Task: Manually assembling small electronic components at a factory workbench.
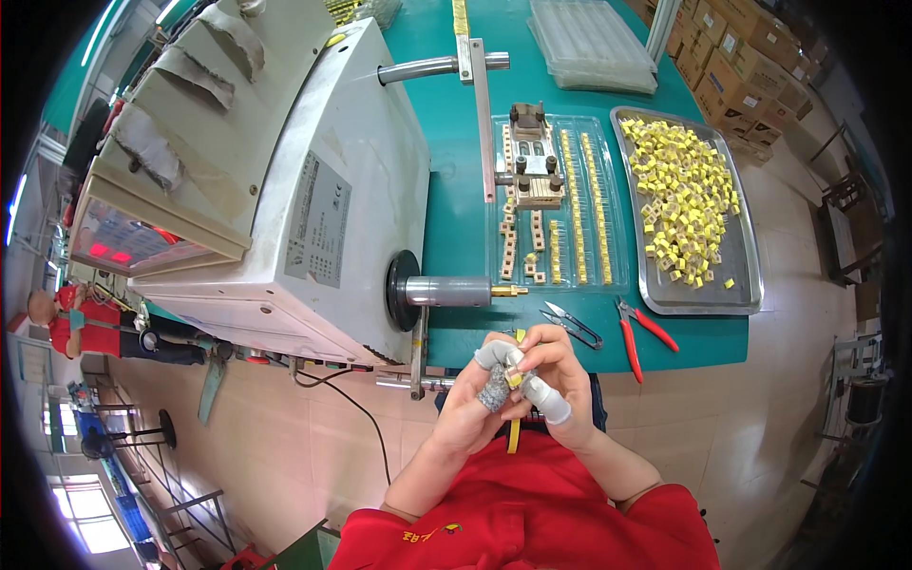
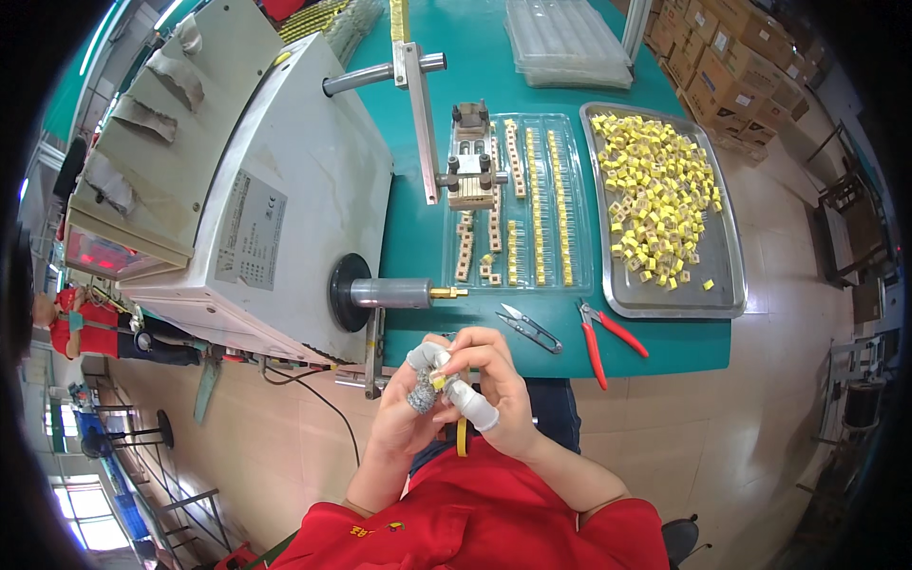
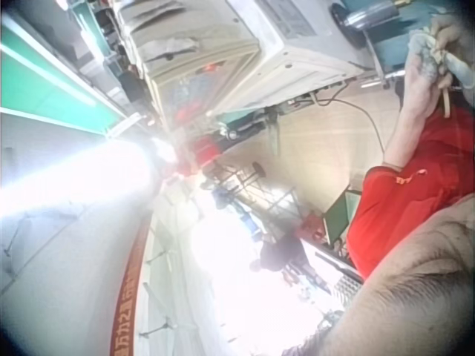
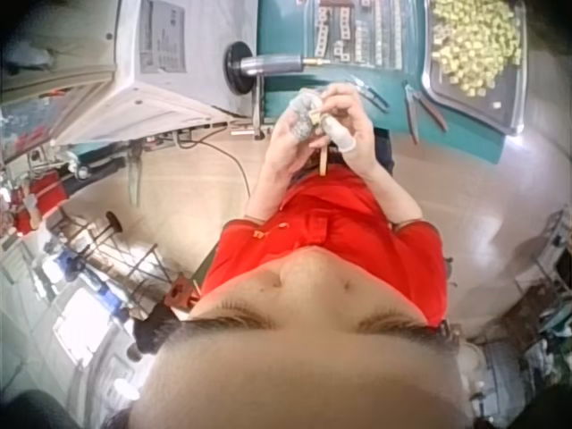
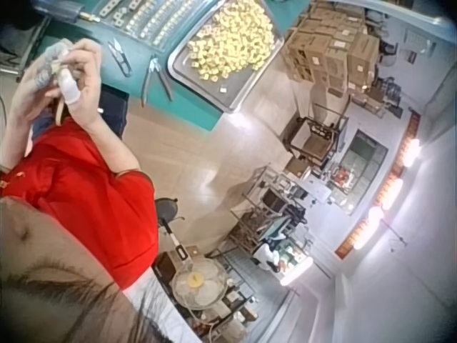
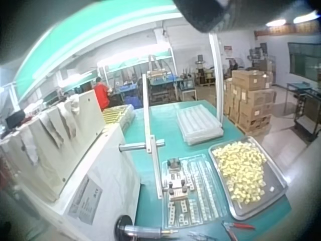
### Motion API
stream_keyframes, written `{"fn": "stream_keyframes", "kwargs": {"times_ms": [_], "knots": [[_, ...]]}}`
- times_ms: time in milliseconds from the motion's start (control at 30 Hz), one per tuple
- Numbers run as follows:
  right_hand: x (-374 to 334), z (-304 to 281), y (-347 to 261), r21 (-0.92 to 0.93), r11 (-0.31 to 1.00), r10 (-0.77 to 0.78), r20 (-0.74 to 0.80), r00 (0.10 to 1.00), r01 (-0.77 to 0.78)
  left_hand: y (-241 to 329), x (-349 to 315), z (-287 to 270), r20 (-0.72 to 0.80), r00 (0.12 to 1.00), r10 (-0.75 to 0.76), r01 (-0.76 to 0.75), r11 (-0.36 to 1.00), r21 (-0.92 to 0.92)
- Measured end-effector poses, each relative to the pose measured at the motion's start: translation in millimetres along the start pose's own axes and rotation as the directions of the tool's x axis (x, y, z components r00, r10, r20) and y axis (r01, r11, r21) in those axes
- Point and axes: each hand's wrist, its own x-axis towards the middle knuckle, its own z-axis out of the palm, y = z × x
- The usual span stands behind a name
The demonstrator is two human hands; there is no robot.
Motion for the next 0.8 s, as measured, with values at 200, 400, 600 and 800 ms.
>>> {"fn": "stream_keyframes", "kwargs": {"times_ms": [200, 400, 600, 800], "knots": [[2, 6, -7, 0.120, 0.992, 0.046, 0.001, 0.999, -0.046, 2, 0, 2, -0.047, 0.998, 0.034, -0.028, 0.990, 0.135], [4, 8, -8, 0.181, 0.978, 0.110, -0.027, 0.994, -0.103, 1, 0, 3, -0.089, 0.992, 0.086, -0.063, 0.971, 0.229], [5, 0, -5, -0.268, 0.963, -0.039, -0.019, 0.999, 0.033, 4, -5, 8, -0.072, 0.997, -0.024, 0.019, 0.997, -0.069], [16, -6, -14, -0.713, 0.587, -0.401, 0.156, 0.903, 0.384, 5, -5, 16, -0.155, 0.988, -0.020, 0.026, 0.999, 0.042]]}}
